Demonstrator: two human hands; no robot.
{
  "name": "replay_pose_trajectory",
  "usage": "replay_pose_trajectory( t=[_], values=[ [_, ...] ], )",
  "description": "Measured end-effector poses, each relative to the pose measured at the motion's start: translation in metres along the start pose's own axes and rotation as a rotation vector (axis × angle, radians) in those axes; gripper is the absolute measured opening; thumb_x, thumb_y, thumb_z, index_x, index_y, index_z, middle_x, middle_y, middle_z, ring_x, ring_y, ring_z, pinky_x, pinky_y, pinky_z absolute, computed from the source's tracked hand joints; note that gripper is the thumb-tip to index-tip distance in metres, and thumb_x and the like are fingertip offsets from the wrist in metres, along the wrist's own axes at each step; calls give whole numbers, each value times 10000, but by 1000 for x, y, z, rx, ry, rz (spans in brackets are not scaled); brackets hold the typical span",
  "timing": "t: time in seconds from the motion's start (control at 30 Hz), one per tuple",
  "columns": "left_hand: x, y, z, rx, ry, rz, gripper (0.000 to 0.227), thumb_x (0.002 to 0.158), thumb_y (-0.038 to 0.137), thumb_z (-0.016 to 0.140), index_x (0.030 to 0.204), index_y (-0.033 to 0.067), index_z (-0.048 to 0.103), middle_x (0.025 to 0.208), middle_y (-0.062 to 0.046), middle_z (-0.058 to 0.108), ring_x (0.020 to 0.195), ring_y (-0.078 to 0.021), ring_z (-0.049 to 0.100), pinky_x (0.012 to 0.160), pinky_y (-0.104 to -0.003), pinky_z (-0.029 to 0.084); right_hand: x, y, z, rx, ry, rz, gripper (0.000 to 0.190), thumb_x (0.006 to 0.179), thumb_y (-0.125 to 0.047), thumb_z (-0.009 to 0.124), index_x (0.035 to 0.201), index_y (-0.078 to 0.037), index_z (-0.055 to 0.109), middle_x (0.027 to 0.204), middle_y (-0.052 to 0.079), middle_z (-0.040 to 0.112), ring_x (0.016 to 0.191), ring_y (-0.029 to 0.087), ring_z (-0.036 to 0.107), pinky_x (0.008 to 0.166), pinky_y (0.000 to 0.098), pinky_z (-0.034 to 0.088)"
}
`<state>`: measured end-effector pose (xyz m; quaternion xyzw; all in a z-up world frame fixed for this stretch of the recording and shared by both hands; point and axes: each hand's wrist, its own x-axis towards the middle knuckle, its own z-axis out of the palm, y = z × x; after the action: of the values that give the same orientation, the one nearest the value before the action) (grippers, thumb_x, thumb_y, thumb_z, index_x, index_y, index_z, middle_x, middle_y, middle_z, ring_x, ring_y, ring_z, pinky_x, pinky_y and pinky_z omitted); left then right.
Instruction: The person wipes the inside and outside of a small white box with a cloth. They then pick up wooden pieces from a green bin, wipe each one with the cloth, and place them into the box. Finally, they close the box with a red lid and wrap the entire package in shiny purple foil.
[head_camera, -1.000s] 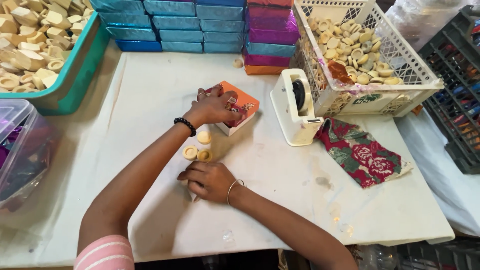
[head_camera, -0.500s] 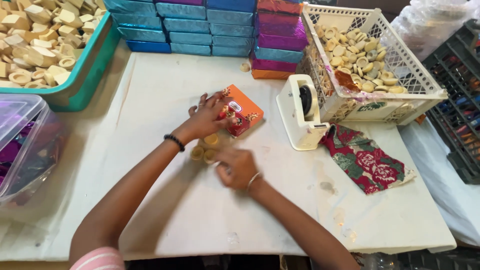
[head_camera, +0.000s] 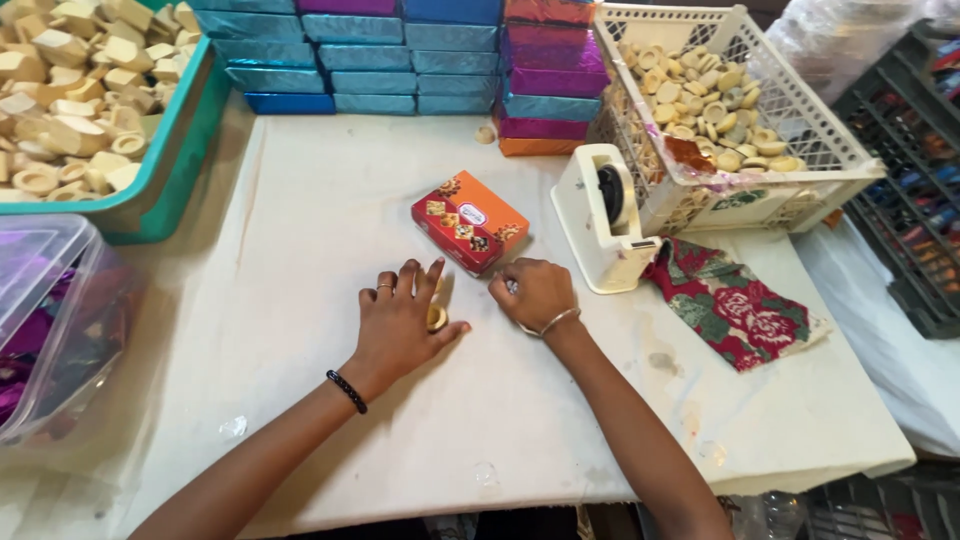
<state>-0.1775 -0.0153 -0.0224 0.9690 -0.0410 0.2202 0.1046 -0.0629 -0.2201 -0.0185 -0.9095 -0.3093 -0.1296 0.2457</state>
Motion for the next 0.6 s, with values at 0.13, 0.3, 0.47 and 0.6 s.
replay_pose_trajectory(
  t=[0.13,0.3,0.47,0.6],
  values=[
    [3,-5,15,61,1,0,659,843,567,648,1331,126,609,1269,-117,588,1069,-339,555,772,-535,408,2,10,9,8,12,10,280,852,-337,629,815,-117,798,834,100,747,737,341,694,687,471,549],
    [14,-12,14,70,24,-40,491,872,452,675,1249,138,648,1229,-81,617,1085,-326,565,810,-535,412,6,10,9,-7,1,33,299,865,-353,624,812,-110,788,823,111,742,766,347,693,707,476,551],
    [29,-17,14,-68,-86,-139,421,795,292,760,1166,106,689,1128,-103,624,1044,-335,604,831,-499,485,4,4,5,43,-34,78,298,866,-347,609,832,-108,784,850,117,740,740,359,684,701,481,549],
    [42,-36,24,-178,-88,-137,364,778,208,776,1113,89,703,1124,-124,618,993,-345,633,824,-463,532,5,7,9,33,-37,71,302,877,-349,606,837,-108,783,852,119,740,747,357,686,708,483,547]
  ],
)
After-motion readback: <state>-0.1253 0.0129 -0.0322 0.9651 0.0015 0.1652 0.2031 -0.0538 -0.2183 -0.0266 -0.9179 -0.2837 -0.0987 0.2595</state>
